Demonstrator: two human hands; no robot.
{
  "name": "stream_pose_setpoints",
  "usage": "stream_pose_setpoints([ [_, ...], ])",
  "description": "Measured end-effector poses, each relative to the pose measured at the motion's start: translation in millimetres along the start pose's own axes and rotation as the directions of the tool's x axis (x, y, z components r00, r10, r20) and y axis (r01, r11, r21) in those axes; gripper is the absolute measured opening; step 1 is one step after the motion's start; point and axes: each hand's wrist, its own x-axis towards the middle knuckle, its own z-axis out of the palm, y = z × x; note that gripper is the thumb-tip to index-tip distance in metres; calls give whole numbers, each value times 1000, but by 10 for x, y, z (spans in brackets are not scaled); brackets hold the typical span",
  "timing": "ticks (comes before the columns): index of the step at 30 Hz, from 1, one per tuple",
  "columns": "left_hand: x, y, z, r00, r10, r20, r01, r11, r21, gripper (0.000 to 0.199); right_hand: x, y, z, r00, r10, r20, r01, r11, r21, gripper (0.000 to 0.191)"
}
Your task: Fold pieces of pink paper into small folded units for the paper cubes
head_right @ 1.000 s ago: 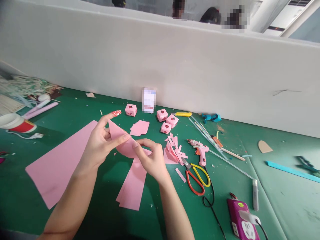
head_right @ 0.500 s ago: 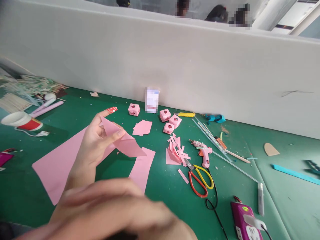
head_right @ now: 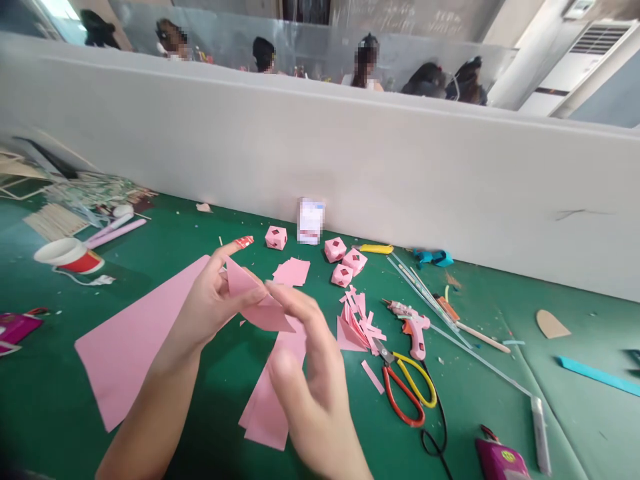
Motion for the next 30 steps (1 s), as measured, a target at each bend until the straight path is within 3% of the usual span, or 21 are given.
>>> stream_pose_setpoints([
  [2,-21,19,14,999,-4,39,3,1000,10,87,853,-194,37,990,122,-64,-118,991,60,37],
  [3,-32,24,23,999,-4,50,2,1000,23,85,1097,-217,80,988,128,-81,-125,991,48,27],
  [5,-52,29,42,998,1,67,-4,999,46,82,1273,-181,165,980,191,-59,-189,981,46,21],
  [11,-107,49,63,995,-5,102,3,1000,25,79,1067,-128,175,986,153,-64,-146,984,103,24],
  [25,-92,49,120,999,-6,51,5,1000,7,81,1174,-9,217,985,165,-42,-144,938,315,15],
  [30,-94,42,112,996,-4,85,-3,997,73,72,1180,25,221,983,181,-38,-159,932,326,14],
])
